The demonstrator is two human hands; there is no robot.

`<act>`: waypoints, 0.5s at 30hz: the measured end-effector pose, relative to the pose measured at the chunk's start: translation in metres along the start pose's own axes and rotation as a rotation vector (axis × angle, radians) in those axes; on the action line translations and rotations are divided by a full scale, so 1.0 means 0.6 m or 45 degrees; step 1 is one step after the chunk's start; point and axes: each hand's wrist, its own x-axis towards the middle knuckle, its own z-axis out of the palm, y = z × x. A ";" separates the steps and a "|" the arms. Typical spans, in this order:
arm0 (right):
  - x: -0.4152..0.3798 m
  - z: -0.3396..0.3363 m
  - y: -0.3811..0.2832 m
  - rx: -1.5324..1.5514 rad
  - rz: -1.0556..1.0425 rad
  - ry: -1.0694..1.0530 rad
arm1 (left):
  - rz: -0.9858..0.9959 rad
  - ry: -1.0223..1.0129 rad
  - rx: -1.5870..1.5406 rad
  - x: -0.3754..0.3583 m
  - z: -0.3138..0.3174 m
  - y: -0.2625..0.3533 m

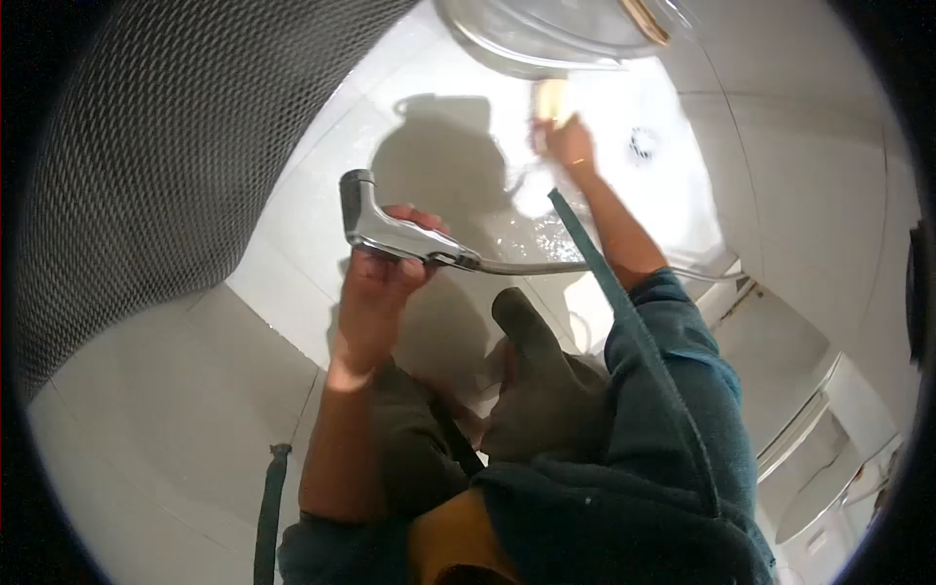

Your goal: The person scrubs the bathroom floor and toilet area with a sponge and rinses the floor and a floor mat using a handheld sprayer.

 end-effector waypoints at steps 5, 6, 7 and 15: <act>0.039 -0.097 0.064 0.104 -0.012 0.188 | -0.029 -0.079 0.238 0.049 0.004 0.004; -0.013 -0.102 0.013 -0.040 -0.284 0.004 | -0.038 -0.079 0.222 0.062 0.004 0.005; -0.004 0.003 0.050 -0.026 -0.508 0.055 | -0.058 -0.077 0.206 0.068 0.010 0.005; -0.125 -0.019 0.054 0.178 -0.434 -0.311 | -0.067 -0.370 0.204 0.095 0.066 -0.022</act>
